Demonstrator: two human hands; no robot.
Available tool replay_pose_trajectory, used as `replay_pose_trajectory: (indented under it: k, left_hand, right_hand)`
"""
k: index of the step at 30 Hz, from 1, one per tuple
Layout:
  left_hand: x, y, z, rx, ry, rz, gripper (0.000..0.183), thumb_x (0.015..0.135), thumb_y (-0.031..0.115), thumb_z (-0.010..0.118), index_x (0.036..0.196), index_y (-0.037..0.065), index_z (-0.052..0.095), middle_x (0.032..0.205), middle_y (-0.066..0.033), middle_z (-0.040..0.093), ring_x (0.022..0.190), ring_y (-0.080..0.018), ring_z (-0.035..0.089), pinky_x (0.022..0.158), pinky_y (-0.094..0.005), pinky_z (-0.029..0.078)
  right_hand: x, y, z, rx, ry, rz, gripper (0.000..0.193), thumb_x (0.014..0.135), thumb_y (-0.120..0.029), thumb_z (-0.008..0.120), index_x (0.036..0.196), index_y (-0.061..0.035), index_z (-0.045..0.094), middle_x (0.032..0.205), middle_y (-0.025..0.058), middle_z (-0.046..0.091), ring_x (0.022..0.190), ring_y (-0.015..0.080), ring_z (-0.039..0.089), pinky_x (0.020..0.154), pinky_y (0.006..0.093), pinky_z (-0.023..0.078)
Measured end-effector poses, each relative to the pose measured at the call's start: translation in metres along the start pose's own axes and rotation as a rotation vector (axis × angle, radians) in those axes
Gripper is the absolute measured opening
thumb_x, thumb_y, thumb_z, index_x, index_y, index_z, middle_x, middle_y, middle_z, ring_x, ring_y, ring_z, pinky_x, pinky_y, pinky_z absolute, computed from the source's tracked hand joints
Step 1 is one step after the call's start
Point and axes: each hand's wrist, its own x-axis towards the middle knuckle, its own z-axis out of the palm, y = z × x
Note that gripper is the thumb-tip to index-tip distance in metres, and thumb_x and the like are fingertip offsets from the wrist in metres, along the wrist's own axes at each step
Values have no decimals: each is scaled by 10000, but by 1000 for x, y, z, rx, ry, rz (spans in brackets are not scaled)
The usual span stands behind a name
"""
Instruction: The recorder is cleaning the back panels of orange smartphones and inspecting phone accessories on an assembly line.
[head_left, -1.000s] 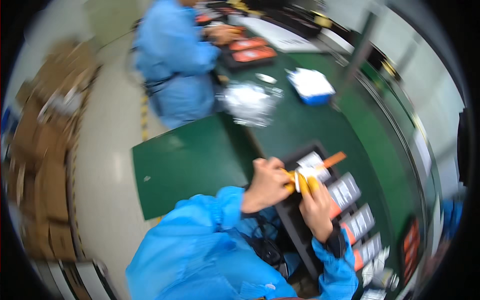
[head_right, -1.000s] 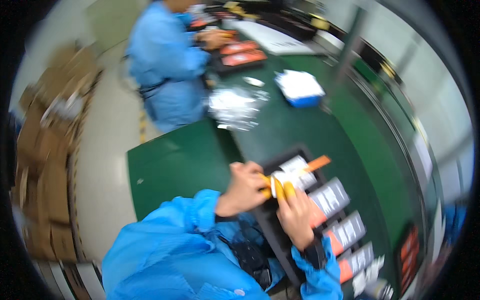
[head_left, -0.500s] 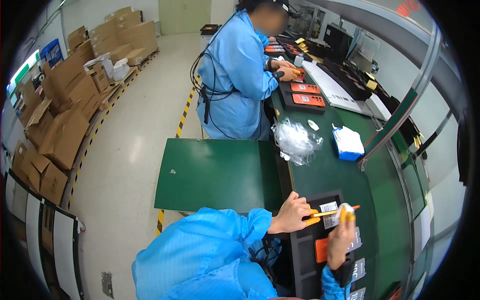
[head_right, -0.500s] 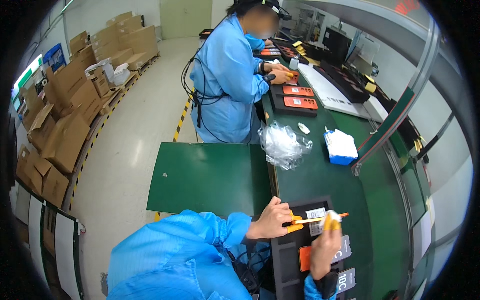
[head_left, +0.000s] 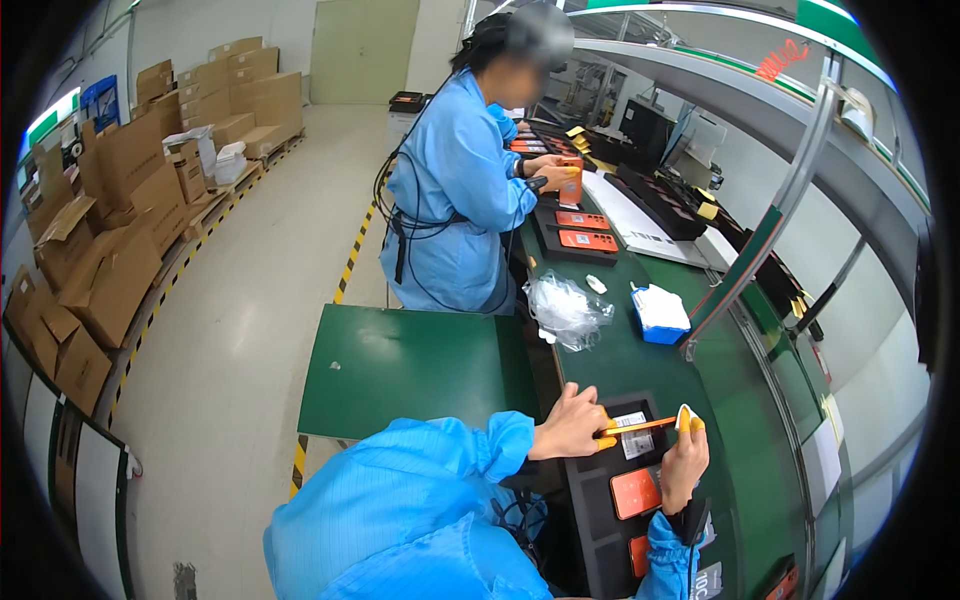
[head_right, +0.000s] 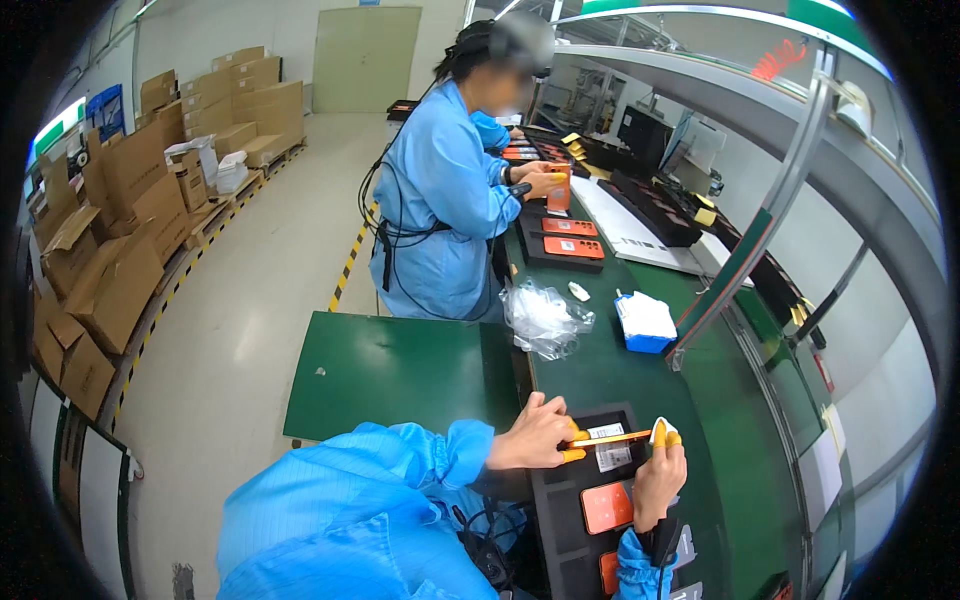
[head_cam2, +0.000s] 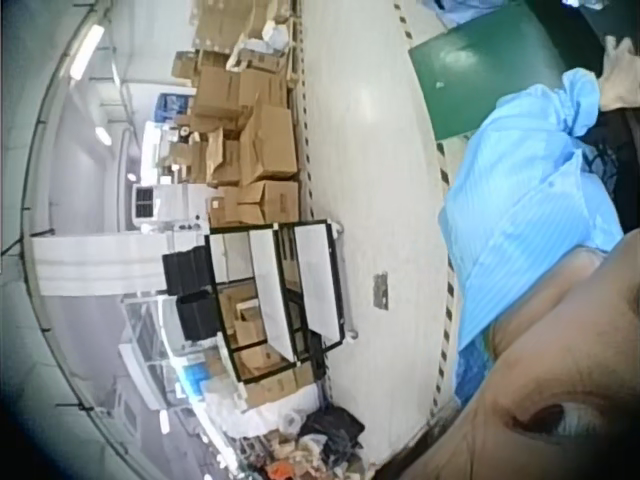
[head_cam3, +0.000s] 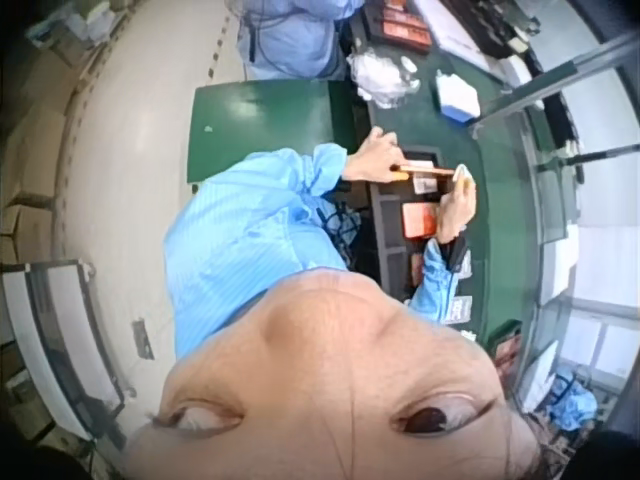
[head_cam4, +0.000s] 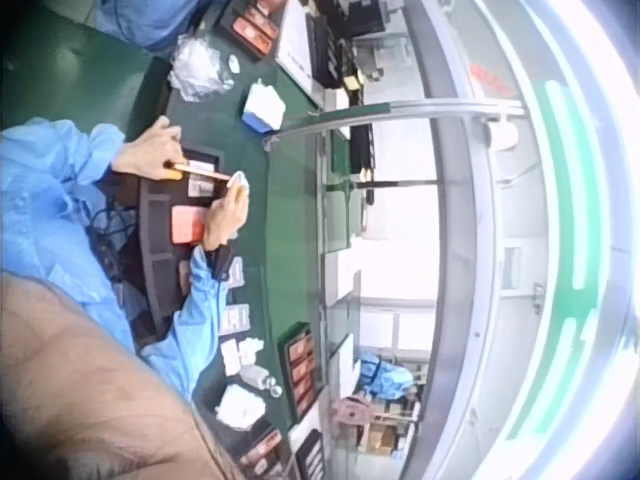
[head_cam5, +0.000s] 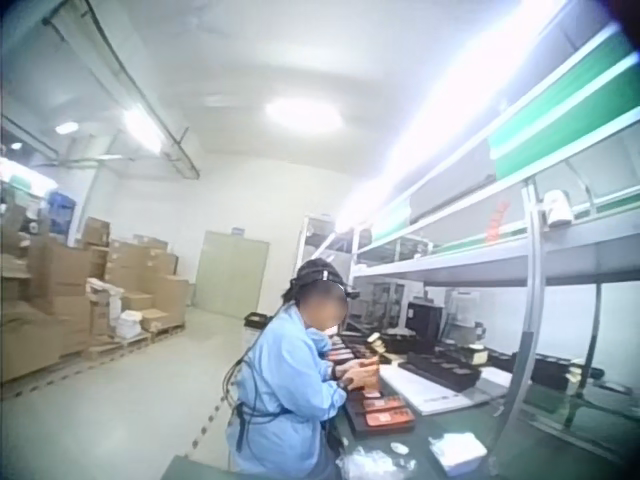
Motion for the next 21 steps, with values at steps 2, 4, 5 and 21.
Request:
replay_pose_trajectory:
  k: [2,4,5,21]
  left_hand:
    - [17,15,-11,105,15,84,268,671,338,673,770,90,694,675,-62,631,783,-235,528,724,-390,304]
    - [45,29,-10,205,-207,95,267,644,260,655,800,44,674,689,-112,630,826,-247,547,767,-400,309]
    - [58,33,-3,247,-267,129,260,639,264,658,774,42,672,686,-119,629,807,-251,554,769,-399,314]
    - [84,39,-37,-78,-67,311,379,872,378,604,935,17,702,952,-158,667,726,-373,624,721,-434,505]
  right_hand:
    - [-3,-1,2,15,12,23,467,736,97,497,1182,-20,576,1078,179,567,911,359,596,756,396,491]
    - [-4,-1,5,23,20,49,465,738,93,502,1182,-23,575,1084,174,563,912,359,596,752,395,492]
    - [-4,-2,5,36,45,64,457,746,86,502,1184,-25,574,1088,172,559,915,356,596,745,393,494]
    - [51,-52,-27,-48,687,21,140,590,-235,642,639,-126,570,665,25,525,676,241,543,534,365,407]
